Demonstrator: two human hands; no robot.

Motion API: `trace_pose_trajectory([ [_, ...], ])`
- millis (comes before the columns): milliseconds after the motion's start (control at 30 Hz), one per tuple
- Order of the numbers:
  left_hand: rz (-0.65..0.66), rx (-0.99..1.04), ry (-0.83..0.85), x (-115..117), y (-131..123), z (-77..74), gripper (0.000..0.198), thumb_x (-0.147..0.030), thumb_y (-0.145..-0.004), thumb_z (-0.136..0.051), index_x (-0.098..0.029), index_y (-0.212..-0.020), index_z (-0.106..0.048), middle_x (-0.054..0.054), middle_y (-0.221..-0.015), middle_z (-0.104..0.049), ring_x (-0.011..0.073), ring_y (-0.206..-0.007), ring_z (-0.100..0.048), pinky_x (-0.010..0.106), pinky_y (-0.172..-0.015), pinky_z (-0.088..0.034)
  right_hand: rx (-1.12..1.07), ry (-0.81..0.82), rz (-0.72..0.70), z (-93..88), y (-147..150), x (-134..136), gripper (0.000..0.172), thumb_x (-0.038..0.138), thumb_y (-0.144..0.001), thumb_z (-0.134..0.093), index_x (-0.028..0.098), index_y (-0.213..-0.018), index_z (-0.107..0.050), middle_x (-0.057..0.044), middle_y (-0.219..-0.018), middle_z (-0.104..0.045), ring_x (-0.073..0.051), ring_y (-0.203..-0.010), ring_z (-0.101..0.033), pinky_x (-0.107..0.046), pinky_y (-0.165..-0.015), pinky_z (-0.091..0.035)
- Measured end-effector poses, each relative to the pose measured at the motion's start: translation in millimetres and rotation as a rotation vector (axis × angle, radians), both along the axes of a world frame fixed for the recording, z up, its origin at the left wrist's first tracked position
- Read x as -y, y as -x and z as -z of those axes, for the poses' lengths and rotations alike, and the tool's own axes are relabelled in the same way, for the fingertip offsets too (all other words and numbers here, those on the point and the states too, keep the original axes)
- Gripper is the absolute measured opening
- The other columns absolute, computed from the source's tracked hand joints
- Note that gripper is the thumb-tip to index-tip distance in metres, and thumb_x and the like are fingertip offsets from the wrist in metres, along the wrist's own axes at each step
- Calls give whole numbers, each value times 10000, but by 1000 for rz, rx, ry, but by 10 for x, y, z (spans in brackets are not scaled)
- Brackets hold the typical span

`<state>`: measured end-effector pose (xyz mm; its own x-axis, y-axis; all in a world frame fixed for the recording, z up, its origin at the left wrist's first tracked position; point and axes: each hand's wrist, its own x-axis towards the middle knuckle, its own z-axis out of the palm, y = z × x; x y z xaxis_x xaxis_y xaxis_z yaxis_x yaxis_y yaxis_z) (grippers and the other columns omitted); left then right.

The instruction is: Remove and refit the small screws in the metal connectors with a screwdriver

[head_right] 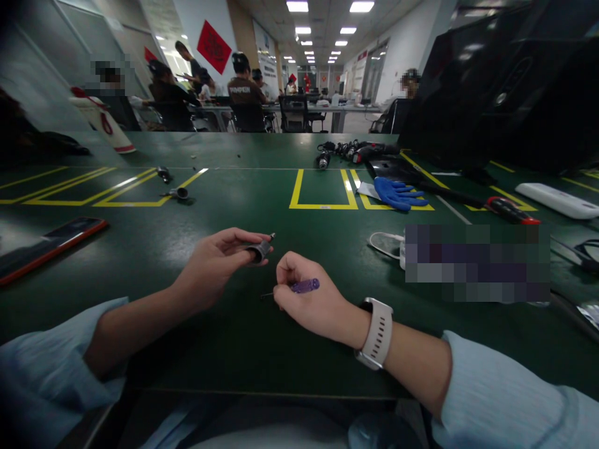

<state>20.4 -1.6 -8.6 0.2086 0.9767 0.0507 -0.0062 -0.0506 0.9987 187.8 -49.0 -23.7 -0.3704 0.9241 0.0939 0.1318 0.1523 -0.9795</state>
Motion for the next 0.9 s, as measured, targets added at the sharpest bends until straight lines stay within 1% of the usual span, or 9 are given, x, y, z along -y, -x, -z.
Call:
trace_pose_trajectory([
  [167, 13, -34, 29, -17, 14, 22, 182, -76, -666, -643, -121, -842, -653, 63, -1013, -694, 172, -877, -658, 301, -774, -542, 83, -26, 17, -37, -26, -13, 151, 57, -700, -470, 201, -700, -427, 57, -570, -500, -106, -520, -499, -215, -471, -363],
  [233, 16, -39, 42, -14, 13, 16, 206, -78, -654, -653, -127, -854, -659, 62, -1033, -691, 176, -901, -650, 300, -789, -533, 97, 25, 0, -97, -53, -25, 154, 50, -675, -461, 200, -680, -430, 63, -557, -482, -98, -491, -485, -206, -447, -353],
  [333, 12, -48, 65, -8, 4, 3, 257, -83, -643, -667, -135, -894, -672, 51, -979, -704, 164, -884, -646, 289, -802, -517, 138, 137, -12, -181, -82, -44, 154, 40, -665, -444, 193, -651, -441, 78, -505, -443, -79, -424, -438, -191, -409, -309],
  [433, 2, -29, 86, -2, -3, -1, 299, -95, -636, -687, -140, -931, -677, 44, -944, -709, 157, -869, -647, 279, -809, -511, 139, 138, -16, -185, -73, -45, 173, 17, -671, -429, 188, -664, -458, 76, -498, -449, -80, -438, -448, -190, -425, -313],
  [567, -8, 23, 138, 3, 0, -10, 317, -119, -639, -712, -131, -954, -677, 52, -926, -717, 161, -841, -660, 283, -804, -523, 39, -4, -28, -96, -46, -7, 166, 24, -723, -434, 185, -728, -472, 59, -563, -490, -91, -507, -485, -204, -480, -368],
  [667, -22, 48, 173, -2, 5, -20, 307, -114, -647, -711, -129, -951, -680, 58, -940, -720, 166, -840, -669, 282, -804, -528, -8, -149, 9, -57, -55, 31, 119, 70, -786, -446, 184, -768, -476, 39, -613, -518, -102, -552, -507, -223, -517, -399],
  [767, -15, 44, 186, -8, 6, -22, 318, -114, -655, -710, -131, -971, -681, 57, -932, -724, 160, -825, -672, 273, -792, -527, 38, -343, 118, -54, -67, 59, 110, 80, -810, -463, 188, -797, -480, 21, -676, -539, -110, -600, -522, -237, -559, -417],
  [833, -6, 38, 190, -3, 4, -20, 329, -120, -660, -709, -130, -987, -680, 56, -916, -727, 155, -818, -671, 270, -787, -524, 109, -478, 199, -55, -64, 72, 125, 67, -814, -473, 192, -813, -484, 14, -717, -545, -111, -636, -530, -241, -588, -422],
  [900, 6, 35, 190, 13, 0, -22, 342, -124, -658, -709, -128, -999, -680, 57, -898, -729, 157, -821, -669, 277, -792, -523, 185, -578, 243, -51, -54, 77, 137, 60, -820, -476, 196, -827, -485, 8, -744, -547, -114, -662, -533, -245, -611, -422],
])
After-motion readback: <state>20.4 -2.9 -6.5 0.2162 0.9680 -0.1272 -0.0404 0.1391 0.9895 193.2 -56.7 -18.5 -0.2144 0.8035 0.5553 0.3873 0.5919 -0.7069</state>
